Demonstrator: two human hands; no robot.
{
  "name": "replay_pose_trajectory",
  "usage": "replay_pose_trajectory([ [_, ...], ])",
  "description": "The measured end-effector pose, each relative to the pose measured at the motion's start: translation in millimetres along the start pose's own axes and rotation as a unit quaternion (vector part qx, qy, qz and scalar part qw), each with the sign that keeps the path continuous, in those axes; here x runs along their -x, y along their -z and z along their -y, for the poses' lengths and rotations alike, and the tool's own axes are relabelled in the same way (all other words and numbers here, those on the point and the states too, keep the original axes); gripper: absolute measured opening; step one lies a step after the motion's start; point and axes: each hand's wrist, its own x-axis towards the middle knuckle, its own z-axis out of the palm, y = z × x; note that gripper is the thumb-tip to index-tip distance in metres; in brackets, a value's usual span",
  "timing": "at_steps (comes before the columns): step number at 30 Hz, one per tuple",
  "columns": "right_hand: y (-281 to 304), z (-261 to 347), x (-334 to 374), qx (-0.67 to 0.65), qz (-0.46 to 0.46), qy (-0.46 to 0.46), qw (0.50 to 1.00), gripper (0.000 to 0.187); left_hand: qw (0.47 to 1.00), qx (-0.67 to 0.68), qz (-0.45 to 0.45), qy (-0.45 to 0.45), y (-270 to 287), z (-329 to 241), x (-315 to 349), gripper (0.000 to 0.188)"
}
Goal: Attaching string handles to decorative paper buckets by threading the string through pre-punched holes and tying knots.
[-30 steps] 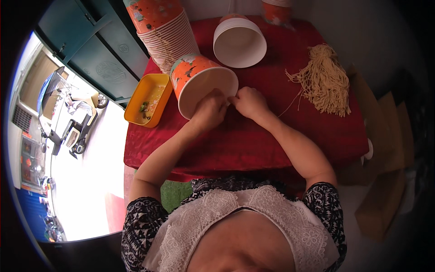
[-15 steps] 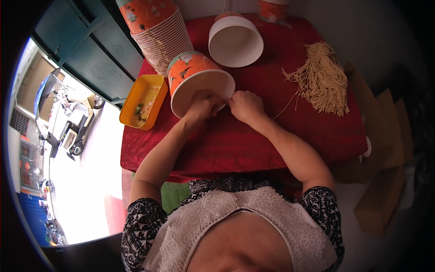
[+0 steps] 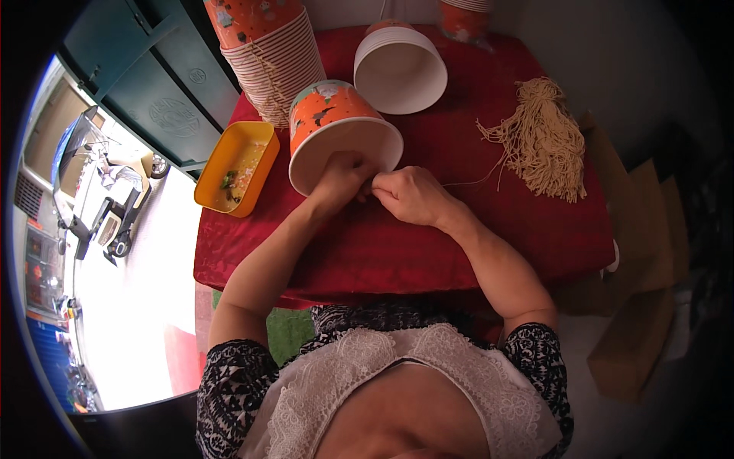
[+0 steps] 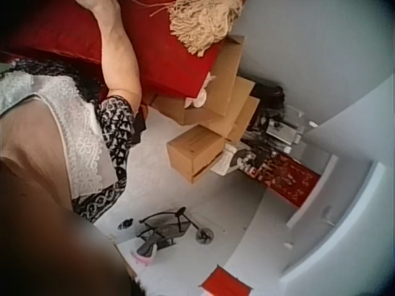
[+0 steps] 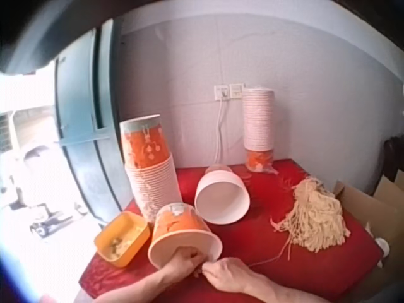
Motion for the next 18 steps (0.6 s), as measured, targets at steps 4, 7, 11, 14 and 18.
replay_pose_trajectory([
  [4, -7, -25, -6, -0.067, -0.141, -0.019, 0.988, 0.016, 0.999, 0.019, 0.036, -0.004, 1, -1, 1, 0.021],
  [7, -2, -37, -9, -0.184, -0.135, -0.058, 0.972, 0.015, 0.999, 0.013, 0.048, 0.000, 2, 0, 1, 0.020],
  [11, -3, -49, -13, -0.184, -0.140, -0.082, 0.969, 0.015, 0.999, -0.009, 0.052, -0.001, -8, -3, -7, 0.020],
  [14, -1, -50, -14, -0.191, -0.129, -0.110, 0.967, 0.016, 0.999, -0.020, 0.042, -0.013, -11, 2, -11, 0.020],
  [18, -3, -34, -12, -0.172, -0.133, -0.100, 0.971, 0.016, 0.997, -0.050, 0.022, -0.048, -14, 4, -5, 0.020],
])
